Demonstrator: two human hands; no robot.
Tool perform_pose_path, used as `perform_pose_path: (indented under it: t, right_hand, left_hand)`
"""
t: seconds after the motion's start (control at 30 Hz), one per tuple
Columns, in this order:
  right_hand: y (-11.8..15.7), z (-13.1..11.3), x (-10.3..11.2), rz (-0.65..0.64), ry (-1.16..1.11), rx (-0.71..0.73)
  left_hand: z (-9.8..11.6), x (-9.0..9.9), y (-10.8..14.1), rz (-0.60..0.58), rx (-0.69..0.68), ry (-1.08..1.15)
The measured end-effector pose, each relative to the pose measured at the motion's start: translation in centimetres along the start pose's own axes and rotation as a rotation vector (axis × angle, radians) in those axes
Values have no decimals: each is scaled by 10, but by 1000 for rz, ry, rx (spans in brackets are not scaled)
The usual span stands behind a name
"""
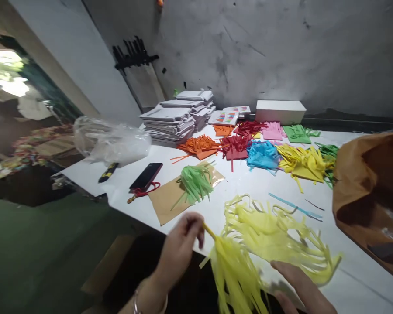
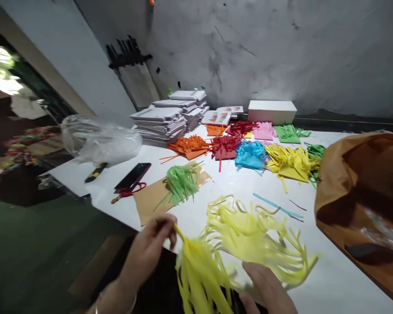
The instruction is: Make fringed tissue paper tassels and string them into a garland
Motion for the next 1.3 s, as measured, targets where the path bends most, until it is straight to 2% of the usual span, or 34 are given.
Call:
perform_pose_path:
  t: [0.07, 0.13, 0.2, 0.23, 0.3, 0.33, 0.37, 0.4, 0.47, 0.53, 0.6, 0.67, 0.73, 0.77, 0.83, 0.9, 0.97, 1.0, 1.03, 1.1, 1.17, 1.2, 1.23, 1.3]
  right_hand:
    - [-6, 4, -9, 13, 90, 100]
    - [-9, 4, -21, 26, 177, 216]
    - [-7, 10, -32, 57, 240, 277]
    - [-5, 14, -36, 73, 264, 286]
    - [1, 21, -43, 79, 301, 288]
    - [4, 24, -44, 75, 312, 282]
    - [6, 26, -43, 80, 312, 264]
    - [6, 26, -39, 88, 299, 239]
    - [3, 25, -26, 111, 236, 178]
    - [-2, 19, -13, 115, 161, 144]
    - [-5, 12, -8, 69, 125, 143]
    - [-5, 7, -9, 29, 134, 152]
    - [-2, 7, -10, 18, 159, 155]
    - [0, 7, -11, 22, 168, 153]
    - [3, 10, -11, 23, 169, 133]
    - [3, 12, -12, 14, 155, 110]
    - [3, 13, -11, 15, 139, 94]
    - [2, 13, -11, 17, 135, 90]
    - [2, 13, -12, 20, 134, 90]
    - [2, 12, -11, 44, 142, 99]
    - [2, 11, -8, 73, 152, 109]
    - [2, 12, -5, 88, 149, 104]
    - [2, 13, -1, 91, 138, 92]
    - [1, 16, 4, 54, 105, 71]
  left_hand:
    - [9, 60, -54, 171, -81, -281]
    - [11, 101, -102, 227, -112, -376]
    - [13, 121, -134, 224, -149, -453]
    - [15, 121, -140, 215, -178, -485]
    - [22, 99, -133, 176, -248, -527]
    - [25, 76, -122, 122, -296, -530]
    - [28, 46, -105, 39, -338, -519]
    - [31, 7, -84, -106, -407, -490]
    - [41, -86, -24, -572, -625, -445]
    - [42, -140, 19, -753, -672, -443]
    - [39, -171, 39, -836, -673, -470]
    - [33, -184, 41, -871, -683, -527]
    - [20, -181, 25, -816, -677, -630]
    - [10, -173, 11, -760, -658, -691]
    - [-8, -146, -21, -589, -595, -803]
    - [-16, -110, -49, -367, -530, -892]
    - [-9, -80, -58, -178, -502, -934]
    - [0, -74, -55, -129, -515, -932]
    - [10, -77, -47, -138, -556, -909]
    - [31, -107, -17, -302, -698, -814]
    - [39, -155, 24, -645, -817, -677]
    - [38, -171, 39, -743, -822, -655]
    - [35, -183, 49, -813, -819, -640]
    - [29, -191, 54, -817, -805, -637]
Point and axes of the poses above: each hand's wrist, its own y-axis away from the middle knuckle, its own x-axis out of the back of the hand, z = x × y, the point moved 10 cm from there along -y, towards the middle knuckle, and after that the axes turned 9 degrees about -x, right-handed, at the moved point
